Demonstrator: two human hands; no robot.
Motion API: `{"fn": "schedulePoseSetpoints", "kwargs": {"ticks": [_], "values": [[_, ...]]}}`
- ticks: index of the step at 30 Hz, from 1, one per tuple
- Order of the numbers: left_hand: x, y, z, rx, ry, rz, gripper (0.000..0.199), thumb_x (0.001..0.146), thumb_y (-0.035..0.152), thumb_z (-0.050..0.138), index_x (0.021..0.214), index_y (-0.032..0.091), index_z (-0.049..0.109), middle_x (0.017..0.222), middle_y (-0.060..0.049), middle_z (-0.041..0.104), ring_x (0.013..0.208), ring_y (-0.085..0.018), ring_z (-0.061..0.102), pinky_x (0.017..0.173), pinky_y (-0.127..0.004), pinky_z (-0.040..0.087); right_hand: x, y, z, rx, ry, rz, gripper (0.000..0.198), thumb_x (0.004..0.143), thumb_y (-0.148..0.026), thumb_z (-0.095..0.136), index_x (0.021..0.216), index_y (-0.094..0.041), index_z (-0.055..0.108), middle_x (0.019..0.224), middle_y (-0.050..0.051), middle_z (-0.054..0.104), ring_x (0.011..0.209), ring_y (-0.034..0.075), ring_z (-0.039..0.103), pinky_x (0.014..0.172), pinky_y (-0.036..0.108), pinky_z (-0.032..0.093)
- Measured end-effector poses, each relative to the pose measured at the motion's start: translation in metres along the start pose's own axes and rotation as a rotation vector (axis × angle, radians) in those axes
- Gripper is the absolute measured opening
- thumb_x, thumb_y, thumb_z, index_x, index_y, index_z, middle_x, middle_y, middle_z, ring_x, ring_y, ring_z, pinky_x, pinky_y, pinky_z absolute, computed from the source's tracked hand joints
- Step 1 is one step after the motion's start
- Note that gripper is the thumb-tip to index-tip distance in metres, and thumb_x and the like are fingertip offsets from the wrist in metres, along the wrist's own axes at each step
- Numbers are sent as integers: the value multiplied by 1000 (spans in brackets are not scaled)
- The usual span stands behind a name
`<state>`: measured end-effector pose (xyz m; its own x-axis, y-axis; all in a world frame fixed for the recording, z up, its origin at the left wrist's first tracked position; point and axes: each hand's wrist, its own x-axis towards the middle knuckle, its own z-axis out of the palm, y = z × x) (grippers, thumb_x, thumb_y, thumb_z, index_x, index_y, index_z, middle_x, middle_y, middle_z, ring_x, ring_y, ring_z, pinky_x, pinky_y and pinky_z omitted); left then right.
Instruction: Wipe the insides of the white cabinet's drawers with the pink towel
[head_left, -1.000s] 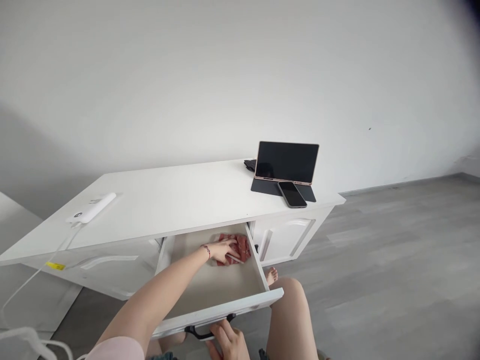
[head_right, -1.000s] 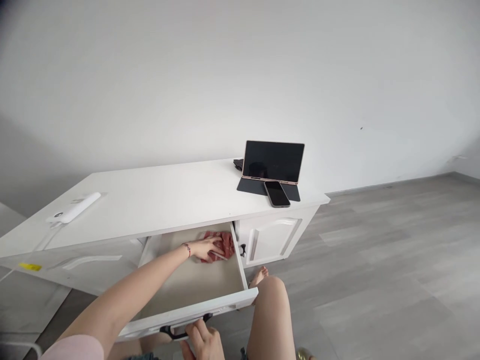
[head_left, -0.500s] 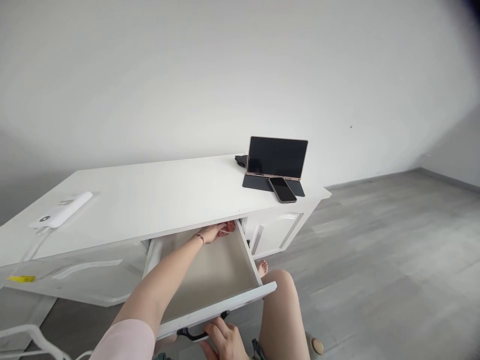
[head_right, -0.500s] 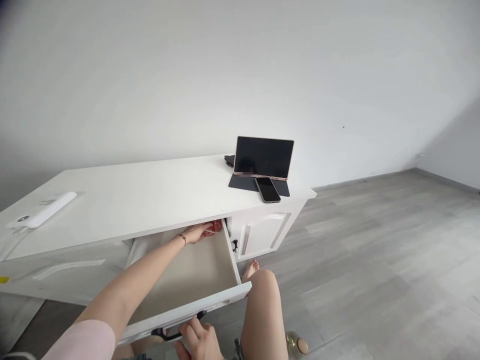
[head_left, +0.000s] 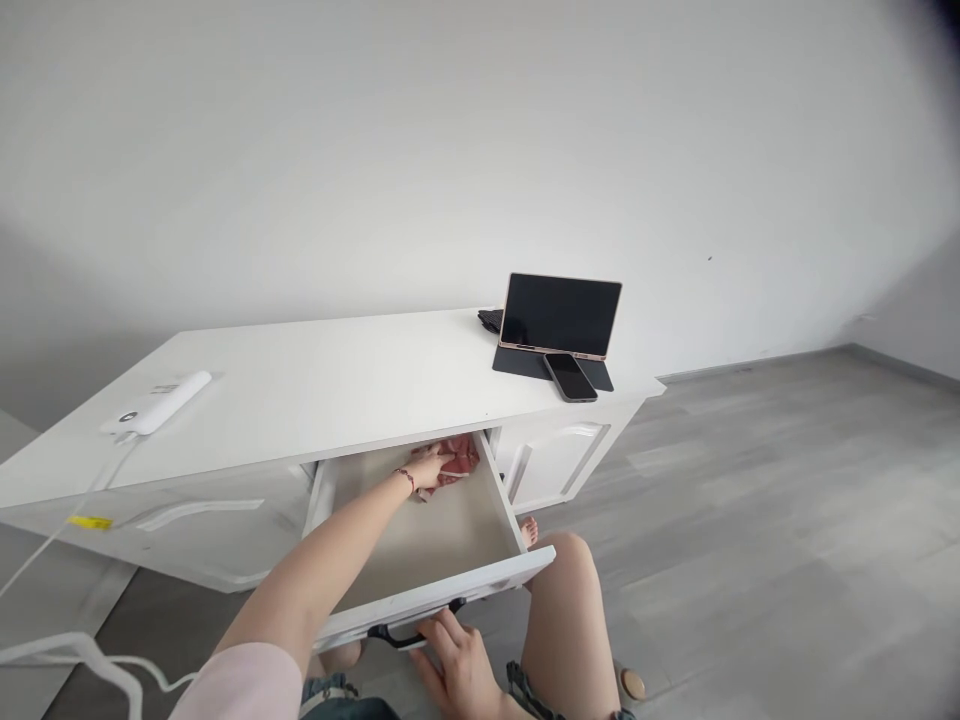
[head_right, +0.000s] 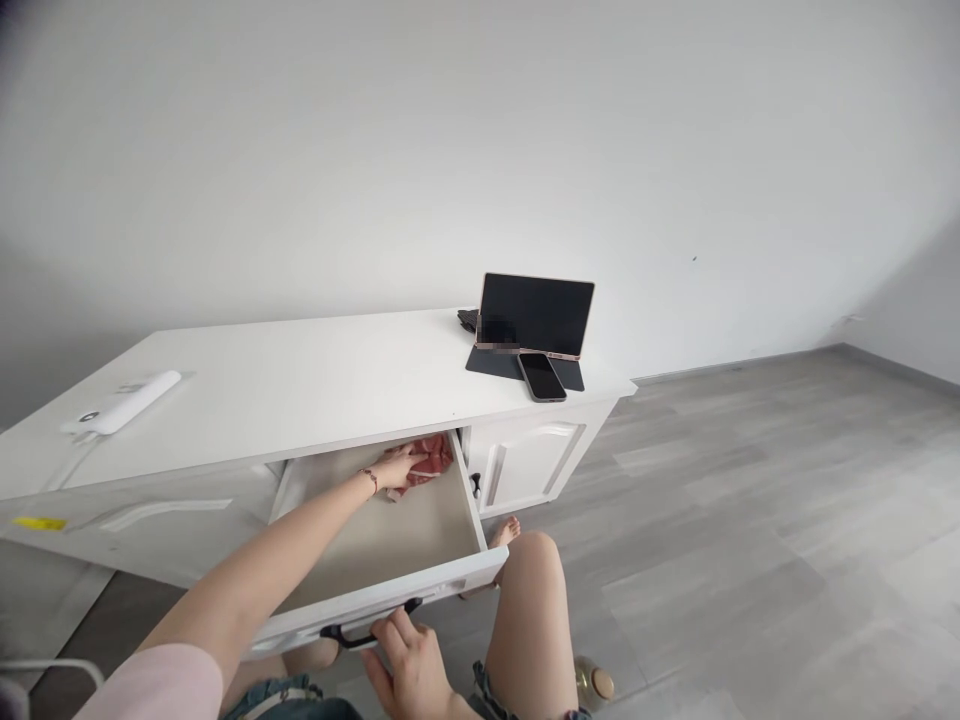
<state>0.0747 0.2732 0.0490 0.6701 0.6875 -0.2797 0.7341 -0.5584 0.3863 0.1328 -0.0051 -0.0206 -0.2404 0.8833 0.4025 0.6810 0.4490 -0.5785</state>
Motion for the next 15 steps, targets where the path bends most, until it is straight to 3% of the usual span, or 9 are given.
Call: {"fn": "schedulePoseSetpoints", "kwargs": {"ticks": [3, 5, 10, 15], "values": [[-18, 4, 7, 252, -82, 58, 60, 70, 22, 62, 129, 20, 53, 127, -18, 50, 112, -36, 55, 91, -45, 45, -1, -1, -1, 23, -18, 13, 14, 89, -23, 46, 102, -23, 49, 91, 5, 63, 82, 18, 63, 63, 25, 47], [-31, 8, 10, 295, -125, 95, 58, 71, 21, 60, 129, 20, 54, 123, -18, 53, 106, -35, 58, 87, -44, 47, -1, -2, -2, 31, -27, 34, 14, 89, -21, 46, 102, -23, 50, 91, 5, 62, 83, 19, 63, 64, 25, 47], [-59, 12, 17, 255, -301, 212, 73, 66, 14, 61, 136, 29, 47, 127, -13, 52, 106, -31, 59, 90, -41, 47, -2, -5, -2, 32, -51, 60, 13, 89, -21, 46, 102, -22, 50, 91, 5, 60, 80, 19, 61, 62, 26, 46], [-76, 15, 31, 105, -389, 380, 68, 65, 11, 60, 131, 29, 52, 129, -7, 55, 116, -27, 52, 97, -36, 43, -2, -6, -2, 20, -50, 69, 13, 89, -21, 45, 101, -22, 50, 91, 6, 60, 78, 20, 61, 61, 26, 46]]}}
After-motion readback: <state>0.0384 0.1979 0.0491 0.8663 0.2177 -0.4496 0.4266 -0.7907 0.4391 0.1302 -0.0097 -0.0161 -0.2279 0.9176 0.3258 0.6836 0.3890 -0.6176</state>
